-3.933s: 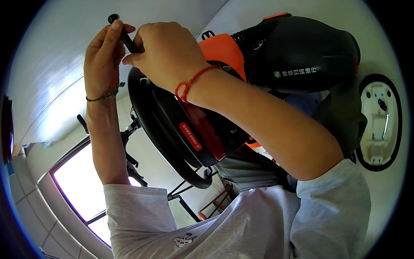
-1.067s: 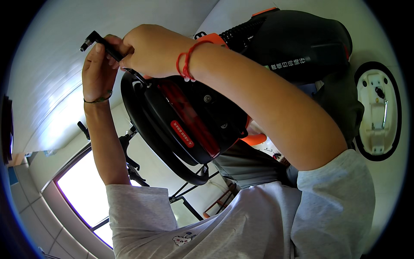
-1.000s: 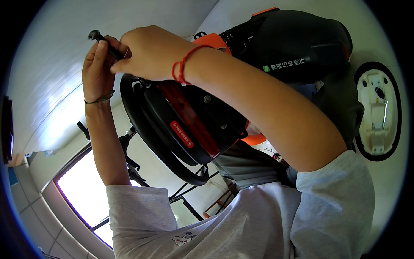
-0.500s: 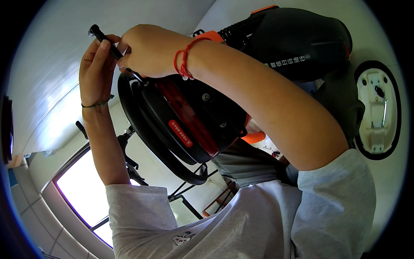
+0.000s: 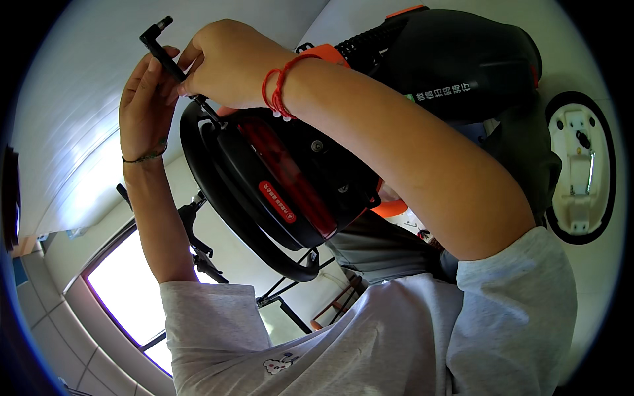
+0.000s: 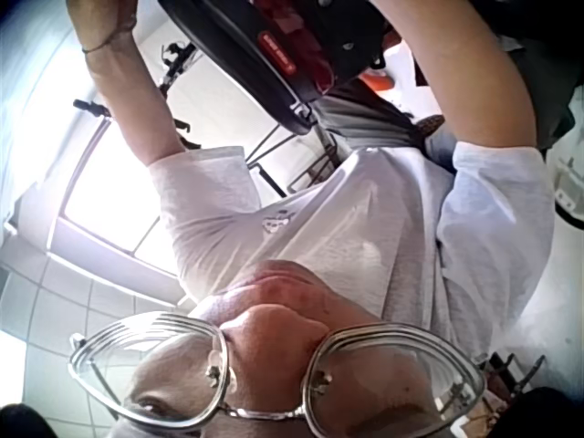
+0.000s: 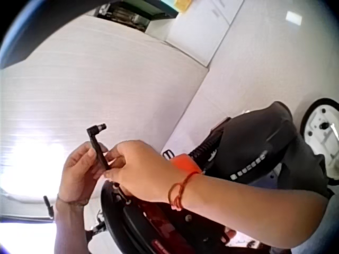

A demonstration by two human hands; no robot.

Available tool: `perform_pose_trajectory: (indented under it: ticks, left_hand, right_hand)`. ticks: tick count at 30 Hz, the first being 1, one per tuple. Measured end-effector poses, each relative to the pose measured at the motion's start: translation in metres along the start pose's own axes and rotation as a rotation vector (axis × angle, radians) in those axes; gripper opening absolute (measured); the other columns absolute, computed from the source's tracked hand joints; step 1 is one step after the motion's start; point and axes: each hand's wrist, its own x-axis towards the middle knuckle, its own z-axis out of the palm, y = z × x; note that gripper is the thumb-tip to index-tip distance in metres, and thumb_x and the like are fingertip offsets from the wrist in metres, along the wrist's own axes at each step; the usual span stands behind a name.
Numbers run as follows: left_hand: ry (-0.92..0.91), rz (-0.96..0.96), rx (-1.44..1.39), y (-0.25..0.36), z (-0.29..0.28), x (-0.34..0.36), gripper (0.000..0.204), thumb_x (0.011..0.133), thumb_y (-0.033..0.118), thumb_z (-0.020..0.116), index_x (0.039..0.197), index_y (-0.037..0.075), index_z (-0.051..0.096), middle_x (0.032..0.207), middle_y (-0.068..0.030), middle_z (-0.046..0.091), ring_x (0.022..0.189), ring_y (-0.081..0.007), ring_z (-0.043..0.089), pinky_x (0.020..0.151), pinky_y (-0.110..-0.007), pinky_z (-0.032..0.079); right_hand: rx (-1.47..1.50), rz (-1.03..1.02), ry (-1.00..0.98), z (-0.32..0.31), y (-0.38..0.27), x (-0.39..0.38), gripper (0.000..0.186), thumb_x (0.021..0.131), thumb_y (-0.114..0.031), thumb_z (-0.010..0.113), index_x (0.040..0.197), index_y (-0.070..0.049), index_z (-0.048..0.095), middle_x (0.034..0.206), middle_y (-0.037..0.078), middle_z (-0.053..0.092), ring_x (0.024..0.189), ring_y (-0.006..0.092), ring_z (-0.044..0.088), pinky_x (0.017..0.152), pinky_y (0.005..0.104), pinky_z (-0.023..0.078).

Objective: The person uses a tool to remove a screw from the rear plastic panel of a motorcycle while it sits on the floor.

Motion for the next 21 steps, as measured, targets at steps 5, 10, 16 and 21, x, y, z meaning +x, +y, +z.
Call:
perform_pose_trajectory:
  ticks: [5, 10, 16, 21]
  left_hand:
    - [0.135, 0.04, -0.012, -0.012, -0.005, 0.002, 0.023, 0.105, 0.019, 0.061, 0.116, 0.0, 0.067, 0.08, 0.0045, 0.059, 0.069, -0.0025, 0.047, 0.064, -0.021, 0.038]
    - [0.102, 0.027, 0.07, -0.005, -0.006, 0.003, 0.013, 0.102, 0.016, 0.065, 0.104, 0.004, 0.067, 0.083, 0.0024, 0.064, 0.07, -0.0029, 0.051, 0.064, -0.022, 0.041]
    - [0.083, 0.014, -0.102, -0.003, 0.001, -0.004, 0.012, 0.101, 0.017, 0.066, 0.101, 0.005, 0.066, 0.081, 0.0024, 0.063, 0.069, -0.0026, 0.05, 0.064, -0.021, 0.04]
    - [0.119, 0.017, 0.051, -0.008, -0.01, 0.006, 0.02, 0.104, 0.024, 0.061, 0.099, 0.004, 0.065, 0.084, -0.0005, 0.066, 0.074, -0.0061, 0.058, 0.07, -0.025, 0.046]
  right_hand:
    - [-0.349, -0.118, -0.083, -0.002, -0.001, -0.003, 0.03, 0.087, -0.026, 0.08, 0.095, 0.001, 0.071, 0.075, 0.012, 0.07, 0.071, 0.0206, 0.067, 0.062, 0.0322, 0.051]
    - [-0.462, -0.197, 0.044, 0.0, -0.002, -0.006, 0.031, 0.087, -0.031, 0.078, 0.097, -0.002, 0.075, 0.081, 0.014, 0.073, 0.073, 0.0263, 0.072, 0.07, 0.0399, 0.055]
    - [-0.166, 0.016, -0.163, -0.003, -0.004, 0.003, 0.03, 0.087, -0.03, 0.077, 0.091, 0.0, 0.075, 0.07, 0.011, 0.069, 0.057, 0.021, 0.066, 0.063, 0.036, 0.054]
    - [-0.382, -0.092, -0.104, -0.002, -0.007, -0.006, 0.029, 0.088, -0.026, 0.079, 0.09, 0.002, 0.07, 0.069, 0.01, 0.064, 0.061, 0.0183, 0.062, 0.06, 0.0331, 0.047]
